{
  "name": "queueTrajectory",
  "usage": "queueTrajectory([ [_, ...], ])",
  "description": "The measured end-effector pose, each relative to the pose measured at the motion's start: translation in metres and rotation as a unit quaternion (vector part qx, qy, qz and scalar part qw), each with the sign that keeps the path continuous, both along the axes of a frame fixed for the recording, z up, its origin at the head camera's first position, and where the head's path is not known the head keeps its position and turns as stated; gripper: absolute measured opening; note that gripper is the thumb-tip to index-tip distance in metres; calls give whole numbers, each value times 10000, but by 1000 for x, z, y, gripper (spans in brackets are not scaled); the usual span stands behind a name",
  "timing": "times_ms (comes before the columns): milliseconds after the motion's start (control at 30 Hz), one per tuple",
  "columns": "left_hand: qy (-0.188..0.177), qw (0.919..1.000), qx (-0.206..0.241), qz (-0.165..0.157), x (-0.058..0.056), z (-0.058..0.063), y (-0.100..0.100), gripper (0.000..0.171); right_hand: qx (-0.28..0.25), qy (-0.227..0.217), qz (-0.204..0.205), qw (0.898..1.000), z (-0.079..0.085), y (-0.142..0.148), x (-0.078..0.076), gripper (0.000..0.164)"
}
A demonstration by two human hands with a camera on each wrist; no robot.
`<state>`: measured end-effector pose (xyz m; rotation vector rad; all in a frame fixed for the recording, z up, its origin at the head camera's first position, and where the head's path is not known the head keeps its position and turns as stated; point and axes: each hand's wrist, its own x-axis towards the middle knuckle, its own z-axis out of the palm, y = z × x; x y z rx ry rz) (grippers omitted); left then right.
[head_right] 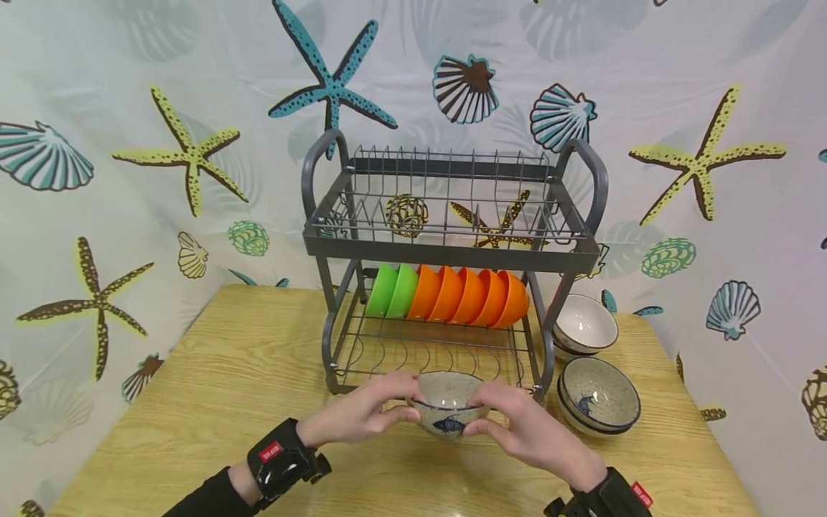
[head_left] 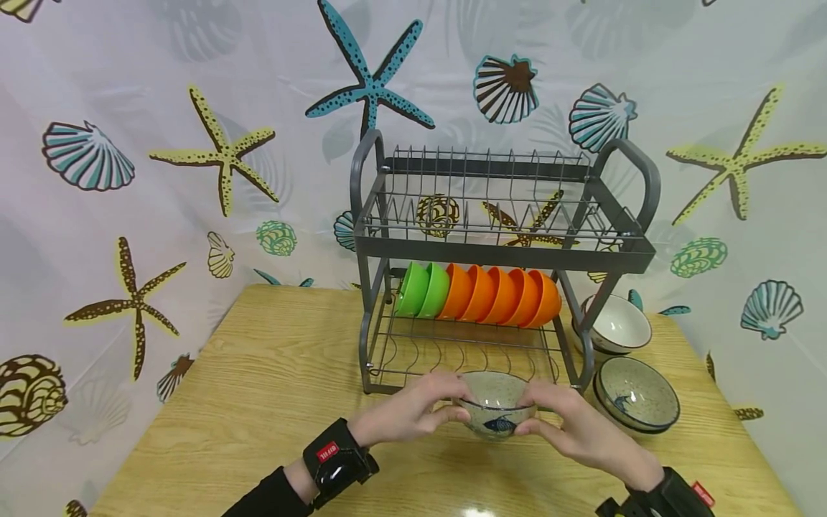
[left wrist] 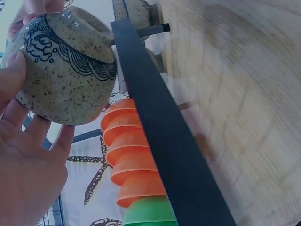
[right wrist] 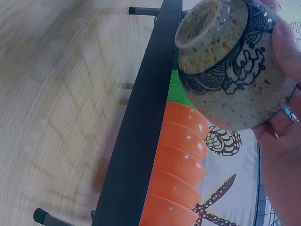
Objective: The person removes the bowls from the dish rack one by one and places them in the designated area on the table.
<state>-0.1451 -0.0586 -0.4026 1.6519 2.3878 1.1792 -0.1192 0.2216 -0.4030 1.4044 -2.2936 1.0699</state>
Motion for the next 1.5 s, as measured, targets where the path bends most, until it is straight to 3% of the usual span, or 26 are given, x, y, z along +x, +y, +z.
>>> queueTrajectory([
  [100, 85, 9997, -110, 178, 2, -2, 0, 14, 48, 420, 6, 9991, 1, -1, 1, 15],
  [233, -31, 9993, -204, 320, 4, -5, 0, 20, 127, 921, -15, 9957, 1, -1, 3, 16],
  [367, -567, 9973, -126, 447, 6, -8, -2, 32, 212, 1144, -119, 9931, 0, 1, 6, 20],
  [500, -994, 9913, -91, 855, 6, -14, -6, 47, 225, 1200, -248, 9922, 0, 5, 9, 20],
  [700, -1492, 9801, 142, 1300, 5, -20, -14, 51, 182, 1378, -390, 9895, 0, 12, 16, 20],
  [833, -1450, 9785, 230, 1446, 3, -22, -17, 50, 313, 1488, -630, 9864, 1, 18, 22, 25],
  [1033, -1312, 9767, 272, 1676, 3, -25, -21, 49, 49, 1886, -773, 9790, 2, 24, 29, 28],
  [1500, -1429, 9671, 354, 2077, 0, -28, -24, 53, -197, 2241, -1169, 9673, 15, 52, 41, 37],
])
